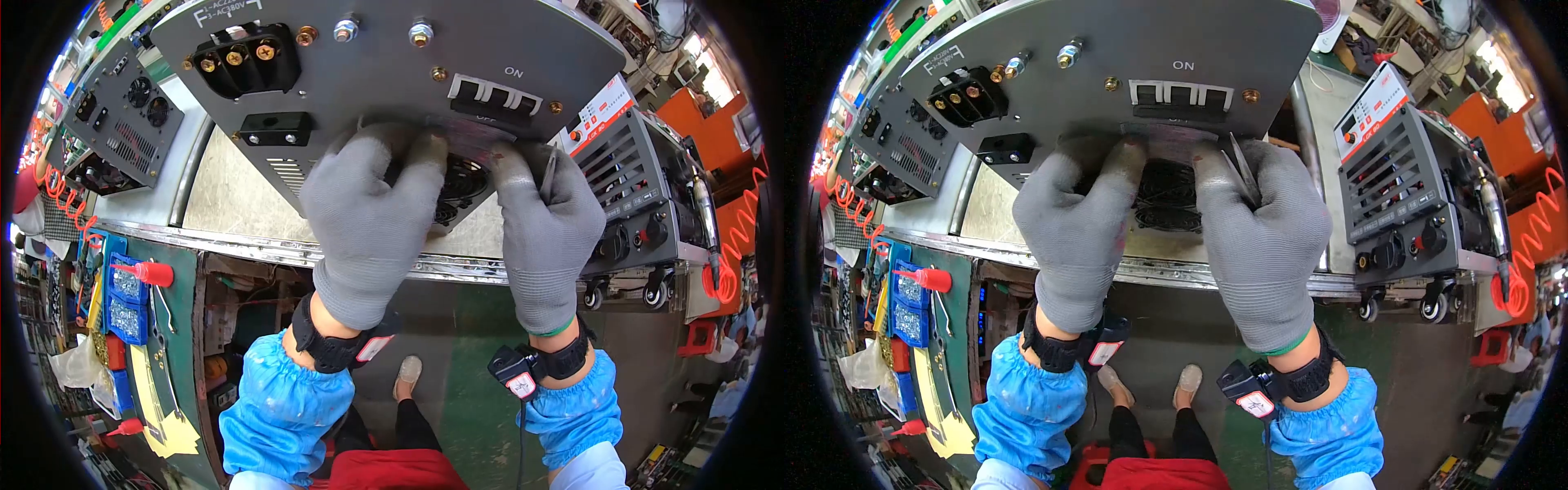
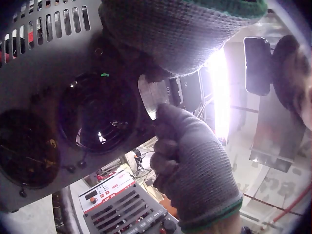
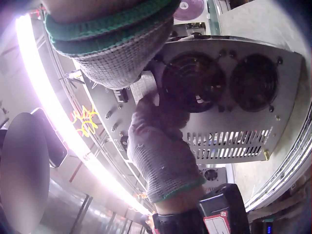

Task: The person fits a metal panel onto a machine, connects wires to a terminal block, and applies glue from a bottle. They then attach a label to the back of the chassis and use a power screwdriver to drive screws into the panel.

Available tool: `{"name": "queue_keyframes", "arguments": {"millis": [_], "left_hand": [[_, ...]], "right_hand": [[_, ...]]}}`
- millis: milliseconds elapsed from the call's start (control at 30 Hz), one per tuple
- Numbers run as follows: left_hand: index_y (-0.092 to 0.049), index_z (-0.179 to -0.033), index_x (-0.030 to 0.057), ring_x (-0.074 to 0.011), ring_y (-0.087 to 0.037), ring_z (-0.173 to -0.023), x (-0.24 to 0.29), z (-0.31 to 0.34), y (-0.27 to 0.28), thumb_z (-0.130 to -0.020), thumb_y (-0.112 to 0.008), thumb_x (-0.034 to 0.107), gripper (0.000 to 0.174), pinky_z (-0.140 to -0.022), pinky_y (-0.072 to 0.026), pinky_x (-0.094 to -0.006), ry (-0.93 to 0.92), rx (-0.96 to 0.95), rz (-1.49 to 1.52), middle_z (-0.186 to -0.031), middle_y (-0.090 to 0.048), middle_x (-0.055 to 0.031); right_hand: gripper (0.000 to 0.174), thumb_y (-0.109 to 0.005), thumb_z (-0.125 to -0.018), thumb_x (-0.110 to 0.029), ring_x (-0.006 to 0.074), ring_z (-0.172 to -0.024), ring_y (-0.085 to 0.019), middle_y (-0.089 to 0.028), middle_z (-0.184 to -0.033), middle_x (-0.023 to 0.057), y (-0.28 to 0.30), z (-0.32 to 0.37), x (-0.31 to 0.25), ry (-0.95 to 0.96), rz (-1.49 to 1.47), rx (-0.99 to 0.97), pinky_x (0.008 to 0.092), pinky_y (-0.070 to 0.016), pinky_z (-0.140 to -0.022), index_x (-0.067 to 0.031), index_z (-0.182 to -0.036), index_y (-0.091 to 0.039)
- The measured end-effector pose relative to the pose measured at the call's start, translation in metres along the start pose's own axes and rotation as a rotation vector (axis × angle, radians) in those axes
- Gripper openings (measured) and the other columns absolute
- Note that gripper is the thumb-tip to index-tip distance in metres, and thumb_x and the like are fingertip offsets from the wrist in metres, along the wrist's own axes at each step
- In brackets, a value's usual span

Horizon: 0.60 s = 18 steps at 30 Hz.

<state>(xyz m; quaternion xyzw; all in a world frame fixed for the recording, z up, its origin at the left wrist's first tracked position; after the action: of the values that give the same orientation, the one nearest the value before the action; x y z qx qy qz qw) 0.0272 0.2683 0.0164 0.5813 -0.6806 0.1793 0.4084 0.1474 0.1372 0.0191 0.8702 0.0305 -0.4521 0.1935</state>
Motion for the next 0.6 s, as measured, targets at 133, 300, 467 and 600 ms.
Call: {"name": "queue_keyframes", "arguments": {"millis": [133,300,467,600], "left_hand": [[-0.067,-0.090,0.0033,-0.0276,-0.065,-0.064,0.003,-0.001,-0.004,-0.082,-0.074,0.014,0.015,-0.060,-0.0516,-0.0368,0.016,0.050,-0.018,-0.075,-0.068,-0.0130],[-0.061,-0.107,0.0003,-0.0234,-0.067,-0.073,-0.021,0.023,-0.003,-0.085,-0.071,0.017,0.030,-0.063,-0.0565,-0.0389,0.567,-0.013,0.294,-0.091,-0.069,-0.0127],[-0.058,-0.124,0.0031,-0.0279,-0.062,-0.106,-0.022,0.050,-0.005,-0.092,-0.052,0.015,0.035,-0.090,-0.0498,-0.0406,0.660,-0.068,1.312,-0.125,-0.061,-0.0152],[-0.057,-0.128,-0.0007,-0.0273,-0.064,-0.114,-0.004,0.040,-0.039,-0.092,-0.048,0.009,0.038,-0.094,-0.0537,-0.0396,0.391,-0.209,0.964,-0.131,-0.061,-0.0188]], "right_hand": [[0.018,-0.075,-0.085,-0.014,0.0157,-0.064,-0.058,-0.063,-0.073,0.0081,0.000,0.000,0.000,-0.017,-0.013,0.005,0.0309,-0.0469,-0.061,0.0024,-0.088,-0.069],[0.019,-0.066,-0.093,-0.014,0.0096,-0.065,-0.056,-0.065,-0.083,0.0029,0.015,0.008,0.018,-0.206,-0.176,0.039,0.0254,-0.0457,-0.060,0.0018,-0.105,-0.066],[0.025,-0.055,-0.100,-0.017,0.0021,-0.062,-0.046,-0.065,-0.093,0.0046,0.027,0.012,0.035,-0.469,-0.450,-0.028,0.0181,-0.0356,-0.052,-0.0007,-0.118,-0.062],[0.032,-0.050,-0.100,-0.020,0.0025,-0.050,-0.043,-0.059,-0.070,0.0030,0.025,0.005,0.029,-0.535,-0.406,-0.265,0.0183,-0.0327,-0.046,-0.0003,-0.123,-0.063]]}}
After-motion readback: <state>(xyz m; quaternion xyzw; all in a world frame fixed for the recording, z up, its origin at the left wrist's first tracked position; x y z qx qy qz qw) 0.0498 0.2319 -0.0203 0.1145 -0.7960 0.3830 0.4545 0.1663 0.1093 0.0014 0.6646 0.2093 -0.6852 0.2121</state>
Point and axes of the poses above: each hand's wrist, its own z-axis away from the middle knuckle, its own y-axis out of the back of the hand, x = y × z, the point moved 6 cm from there along -z, towards the middle knuckle
